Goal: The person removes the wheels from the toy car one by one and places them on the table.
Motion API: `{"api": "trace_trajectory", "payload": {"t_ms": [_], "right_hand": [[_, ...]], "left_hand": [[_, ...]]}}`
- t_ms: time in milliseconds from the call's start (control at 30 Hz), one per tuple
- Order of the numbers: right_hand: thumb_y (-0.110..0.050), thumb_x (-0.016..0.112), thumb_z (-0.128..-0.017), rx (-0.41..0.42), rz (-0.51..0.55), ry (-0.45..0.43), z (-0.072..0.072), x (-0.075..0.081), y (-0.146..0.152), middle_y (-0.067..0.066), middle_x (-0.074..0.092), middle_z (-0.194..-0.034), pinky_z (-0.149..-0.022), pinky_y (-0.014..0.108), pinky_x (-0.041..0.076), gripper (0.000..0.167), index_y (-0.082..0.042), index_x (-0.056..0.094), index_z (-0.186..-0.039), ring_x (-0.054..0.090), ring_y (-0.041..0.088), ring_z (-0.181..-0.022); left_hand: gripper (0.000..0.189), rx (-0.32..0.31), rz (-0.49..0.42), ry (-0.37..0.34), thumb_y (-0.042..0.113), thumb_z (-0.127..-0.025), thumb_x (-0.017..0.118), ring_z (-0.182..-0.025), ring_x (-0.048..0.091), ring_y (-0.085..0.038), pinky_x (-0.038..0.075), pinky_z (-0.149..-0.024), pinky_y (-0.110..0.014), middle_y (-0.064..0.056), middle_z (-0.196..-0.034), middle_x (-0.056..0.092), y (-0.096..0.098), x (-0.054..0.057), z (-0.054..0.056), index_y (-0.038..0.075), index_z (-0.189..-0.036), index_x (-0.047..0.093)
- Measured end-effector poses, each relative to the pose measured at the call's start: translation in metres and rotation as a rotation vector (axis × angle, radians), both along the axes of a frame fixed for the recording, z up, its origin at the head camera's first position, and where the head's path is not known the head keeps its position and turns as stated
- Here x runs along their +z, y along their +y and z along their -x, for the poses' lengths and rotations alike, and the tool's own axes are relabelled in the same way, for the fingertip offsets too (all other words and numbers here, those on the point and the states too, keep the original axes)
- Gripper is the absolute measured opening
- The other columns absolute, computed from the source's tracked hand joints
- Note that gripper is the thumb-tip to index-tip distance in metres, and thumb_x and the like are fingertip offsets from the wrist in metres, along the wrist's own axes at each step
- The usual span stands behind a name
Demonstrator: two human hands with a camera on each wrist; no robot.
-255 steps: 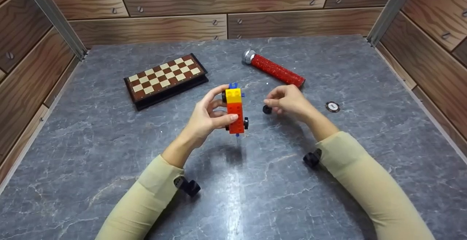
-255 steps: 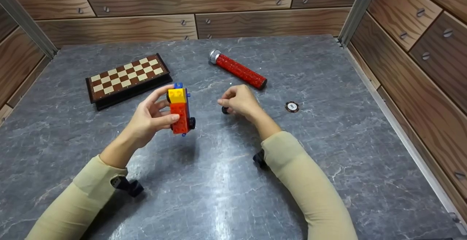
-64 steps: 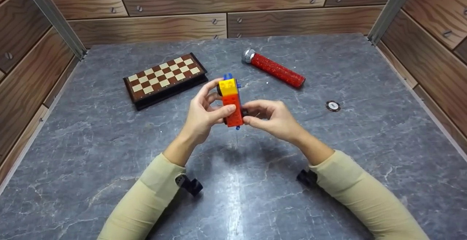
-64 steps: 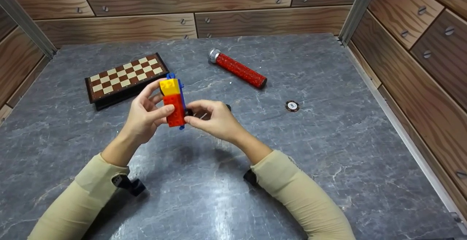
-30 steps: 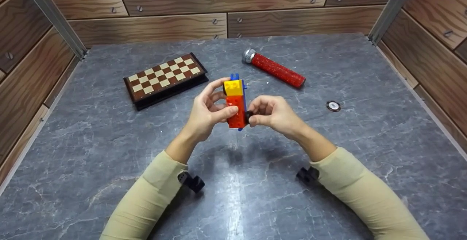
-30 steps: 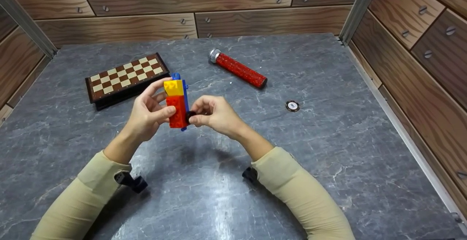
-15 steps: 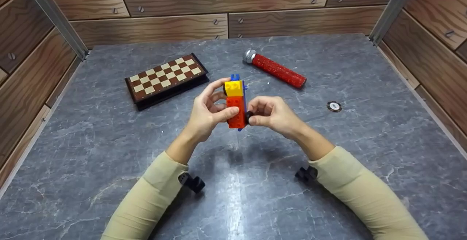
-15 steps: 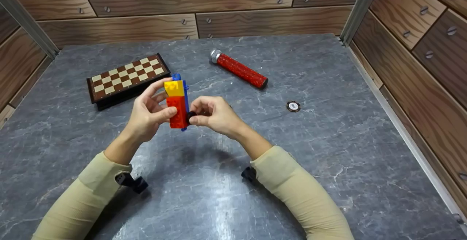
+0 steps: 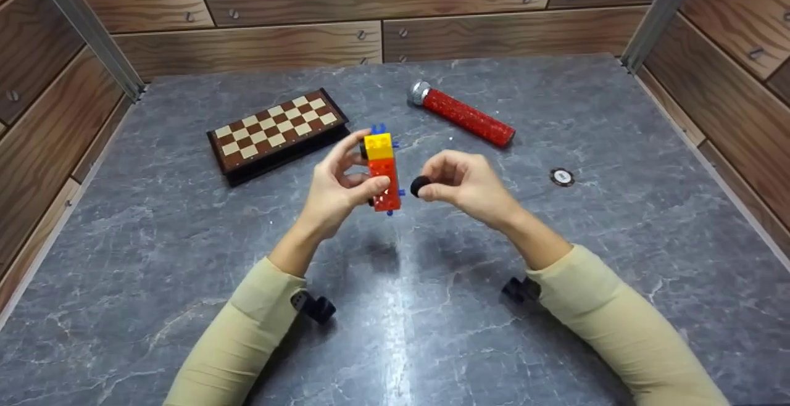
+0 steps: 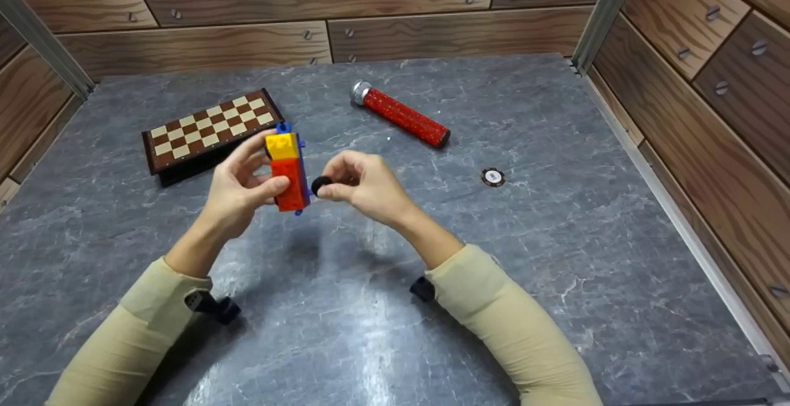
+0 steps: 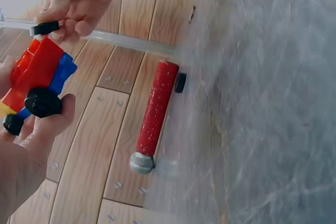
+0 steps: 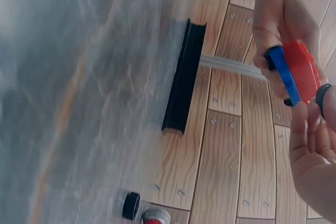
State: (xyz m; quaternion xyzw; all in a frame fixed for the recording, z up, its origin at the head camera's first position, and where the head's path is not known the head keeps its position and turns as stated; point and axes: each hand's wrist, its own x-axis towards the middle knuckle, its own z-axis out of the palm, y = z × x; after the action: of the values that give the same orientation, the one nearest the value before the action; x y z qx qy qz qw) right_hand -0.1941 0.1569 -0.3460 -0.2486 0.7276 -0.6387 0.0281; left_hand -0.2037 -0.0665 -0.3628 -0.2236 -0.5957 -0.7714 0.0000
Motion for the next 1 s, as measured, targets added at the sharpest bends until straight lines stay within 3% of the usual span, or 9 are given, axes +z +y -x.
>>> {"api": "trace_trajectory", "payload": {"t_ms": [233, 733, 1000], "right_hand": [[0.003, 0.072, -0.077, -0.074, 0.015, -0.096, 0.008, -0.001, 0.010, 0.015, 0.066, -0.088, -0.067, 0.036, 0.056, 0.019, 0.006, 0.061, -0.093, 0.064, 0.024, -0.071], [-0.002, 0.071, -0.080, -0.162, 0.056, -0.191, 0.033, -0.013, 0.047, 0.009, 0.067, -0.081, -0.063, 0.035, 0.056, 0.016, 0.002, 0.061, -0.093, 0.064, 0.021, -0.064], [-0.005, 0.071, -0.081, -0.198, 0.066, -0.291, 0.045, -0.020, 0.068, 0.008, 0.067, -0.080, -0.061, 0.031, 0.056, 0.017, 0.000, 0.061, -0.094, 0.064, 0.019, -0.065]], "left_hand": [[0.070, 0.019, 0.000, 0.029, 0.000, -0.074, 0.077, -0.072, 0.064, -0.035, 0.056, -0.067, -0.044, -0.021, -0.099, 0.056, -0.003, 0.006, -0.001, 0.010, -0.134, 0.043], [0.070, 0.032, -0.007, 0.042, -0.004, -0.072, 0.076, -0.070, 0.063, -0.033, 0.055, -0.068, -0.045, -0.022, -0.099, 0.056, -0.001, 0.009, -0.004, 0.011, -0.133, 0.045], [0.070, 0.048, -0.028, 0.014, -0.002, -0.072, 0.076, -0.073, 0.064, -0.036, 0.055, -0.068, -0.044, -0.022, -0.099, 0.057, 0.002, 0.008, -0.004, 0.011, -0.133, 0.044]]}}
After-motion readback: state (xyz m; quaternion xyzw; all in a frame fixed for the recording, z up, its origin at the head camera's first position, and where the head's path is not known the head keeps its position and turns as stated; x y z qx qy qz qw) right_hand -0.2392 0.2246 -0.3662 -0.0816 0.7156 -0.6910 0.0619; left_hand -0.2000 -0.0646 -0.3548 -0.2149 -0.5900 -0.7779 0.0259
